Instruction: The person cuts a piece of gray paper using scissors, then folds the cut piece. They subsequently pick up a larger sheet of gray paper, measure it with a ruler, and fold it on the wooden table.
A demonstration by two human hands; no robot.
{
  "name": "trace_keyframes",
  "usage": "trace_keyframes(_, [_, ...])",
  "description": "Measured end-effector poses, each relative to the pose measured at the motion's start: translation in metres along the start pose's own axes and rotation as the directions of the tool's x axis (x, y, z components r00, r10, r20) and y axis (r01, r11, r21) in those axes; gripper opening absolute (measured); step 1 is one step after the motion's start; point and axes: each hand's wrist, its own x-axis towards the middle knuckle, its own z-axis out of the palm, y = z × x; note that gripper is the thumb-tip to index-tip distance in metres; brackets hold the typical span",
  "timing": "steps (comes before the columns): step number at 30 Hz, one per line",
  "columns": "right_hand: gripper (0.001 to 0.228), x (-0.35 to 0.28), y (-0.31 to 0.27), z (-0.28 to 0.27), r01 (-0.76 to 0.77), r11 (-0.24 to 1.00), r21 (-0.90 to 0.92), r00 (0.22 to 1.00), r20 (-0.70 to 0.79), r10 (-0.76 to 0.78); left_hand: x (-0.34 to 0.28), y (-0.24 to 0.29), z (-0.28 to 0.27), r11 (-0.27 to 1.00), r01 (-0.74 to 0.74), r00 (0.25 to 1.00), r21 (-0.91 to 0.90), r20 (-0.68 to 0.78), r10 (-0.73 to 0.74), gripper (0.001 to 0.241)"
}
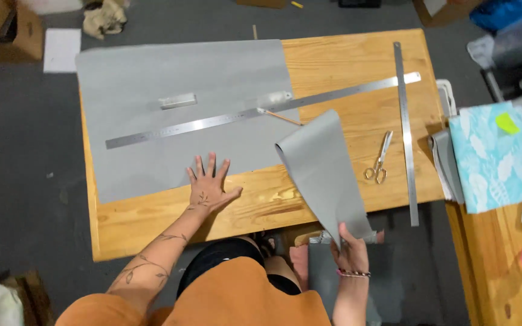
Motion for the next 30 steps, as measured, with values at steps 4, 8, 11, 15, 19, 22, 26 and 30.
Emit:
trace_keyframes(4, [0.052,-0.033,-0.034,0.05,-0.153,0.975,-0.161,0.987,-0.078,0.142,-0.028,0.0,0.016,0.996,-0.004,0.999,0.087,0.034,0.001,0.098])
trace_keyframes(8, [0.027,-0.014,-0.037,0.045,-0.05,0.988,-0.144,0.987,0.147,0.071,-0.055,-0.002,0.035,0.989,-0.03,0.999,0.143,0.035,0.026,0.099])
trace_keyframes(11, [0.022,-0.022,-0.045,0.062,-0.007,1.0,0.005,0.957,0.289,0.005,-0.078,0.002,0.047,0.996,-0.051,0.998,0.073,-0.035,0.053,0.098])
trace_keyframes(15, [0.046,0.02,-0.022,0.081,-0.054,0.999,-0.002,0.951,0.304,0.052,-0.098,0.012,0.047,0.997,-0.051,0.999,0.064,-0.003,0.052,0.093])
trace_keyframes(19, [0.043,0.073,0.02,0.123,-0.176,0.984,-0.027,0.907,0.384,0.173,-0.108,0.009,0.056,0.998,-0.053,0.999,0.025,0.009,0.053,0.086])
trace_keyframes(22, [0.042,0.061,0.016,0.184,-0.192,0.98,-0.062,0.873,0.446,0.199,-0.09,-0.006,0.061,0.998,-0.049,0.996,-0.027,0.078,0.051,0.079])
trace_keyframes(26, [0.047,0.076,0.003,0.257,-0.099,0.993,-0.072,0.876,0.467,0.121,-0.052,-0.028,0.005,0.988,-0.008,0.995,-0.155,0.093,0.023,0.052])
trace_keyframes(30, [0.042,0.067,-0.029,0.335,0.014,0.984,-0.176,0.841,0.534,0.083,0.004,-0.062,-0.014,0.999,-0.044,0.922,0.018,-0.385,0.047,0.045])
